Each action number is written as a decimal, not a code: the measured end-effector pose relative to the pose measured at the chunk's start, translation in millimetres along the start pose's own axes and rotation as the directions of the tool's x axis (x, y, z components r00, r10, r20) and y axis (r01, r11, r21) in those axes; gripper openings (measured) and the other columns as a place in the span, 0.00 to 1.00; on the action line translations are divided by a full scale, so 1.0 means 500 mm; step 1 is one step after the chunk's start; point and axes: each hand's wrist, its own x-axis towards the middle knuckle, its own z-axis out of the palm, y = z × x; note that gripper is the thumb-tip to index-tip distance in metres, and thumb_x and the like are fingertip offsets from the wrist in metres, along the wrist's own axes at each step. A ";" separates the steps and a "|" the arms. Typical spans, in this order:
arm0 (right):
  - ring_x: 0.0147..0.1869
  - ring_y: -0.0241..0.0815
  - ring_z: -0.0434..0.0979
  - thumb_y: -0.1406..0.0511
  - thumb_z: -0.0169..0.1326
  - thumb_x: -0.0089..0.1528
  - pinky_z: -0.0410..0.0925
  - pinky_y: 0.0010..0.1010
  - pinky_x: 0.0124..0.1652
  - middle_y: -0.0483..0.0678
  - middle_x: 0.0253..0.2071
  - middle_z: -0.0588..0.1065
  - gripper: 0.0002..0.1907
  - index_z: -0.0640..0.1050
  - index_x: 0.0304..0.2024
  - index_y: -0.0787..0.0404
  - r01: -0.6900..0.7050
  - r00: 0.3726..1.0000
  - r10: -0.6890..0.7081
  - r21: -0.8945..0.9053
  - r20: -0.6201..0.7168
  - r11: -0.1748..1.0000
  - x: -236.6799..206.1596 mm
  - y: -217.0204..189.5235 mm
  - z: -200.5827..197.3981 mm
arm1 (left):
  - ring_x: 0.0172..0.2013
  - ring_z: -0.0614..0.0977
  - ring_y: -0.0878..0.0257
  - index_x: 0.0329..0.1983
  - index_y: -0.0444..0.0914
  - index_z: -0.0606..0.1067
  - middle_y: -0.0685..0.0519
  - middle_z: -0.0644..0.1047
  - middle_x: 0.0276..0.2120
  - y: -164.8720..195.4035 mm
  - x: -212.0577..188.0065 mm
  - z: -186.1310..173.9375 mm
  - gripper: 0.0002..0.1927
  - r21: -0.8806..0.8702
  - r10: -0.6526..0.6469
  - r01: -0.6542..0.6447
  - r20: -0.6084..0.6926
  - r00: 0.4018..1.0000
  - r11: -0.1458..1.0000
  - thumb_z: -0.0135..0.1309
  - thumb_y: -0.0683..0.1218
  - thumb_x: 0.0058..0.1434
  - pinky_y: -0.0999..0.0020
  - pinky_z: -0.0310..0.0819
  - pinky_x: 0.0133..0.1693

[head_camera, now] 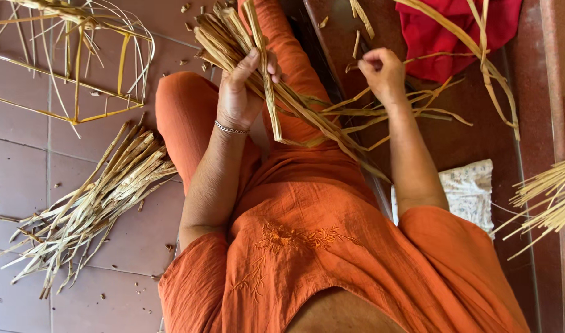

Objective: The person sits on the tiled floor and uses scissors to trim the ends off bundles of dried palm leaves, cutting them one bundle at a time. They set trimmed bundles aside, gather more untrimmed leaves, and at times hold long strips across their lap to cut them to length.

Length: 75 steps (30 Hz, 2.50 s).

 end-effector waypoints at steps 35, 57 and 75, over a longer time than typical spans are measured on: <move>0.58 0.62 0.70 0.76 0.62 0.50 0.68 0.51 0.56 0.58 0.49 0.69 0.23 0.71 0.47 0.61 0.219 0.957 -0.039 -0.628 0.287 0.747 -0.169 0.170 -0.204 | 0.35 0.86 0.55 0.44 0.33 0.78 0.47 0.83 0.36 -0.078 0.024 0.020 0.08 0.263 0.135 -0.075 -0.218 0.967 0.962 0.64 0.39 0.64 0.59 0.83 0.37; 0.34 0.29 0.69 0.40 0.58 0.66 0.64 0.21 0.35 0.41 0.33 0.69 0.45 0.67 0.69 0.69 -0.096 0.970 -0.062 0.600 0.236 0.794 -0.131 -0.053 -0.242 | 0.30 0.81 0.63 0.40 0.35 0.76 0.53 0.80 0.32 0.002 0.053 0.025 0.13 0.187 0.251 -0.209 -0.241 0.938 0.960 0.68 0.45 0.60 0.66 0.81 0.34; 0.36 0.32 0.68 0.28 0.31 0.65 0.65 0.26 0.36 0.43 0.36 0.67 0.54 0.64 0.72 0.63 0.293 0.794 -0.456 0.404 0.403 0.867 0.004 -0.488 0.074 | 0.28 0.77 0.69 0.43 0.35 0.77 0.56 0.78 0.31 0.066 -0.037 0.007 0.07 0.231 0.408 -0.356 -0.246 0.879 0.906 0.63 0.37 0.65 0.73 0.73 0.30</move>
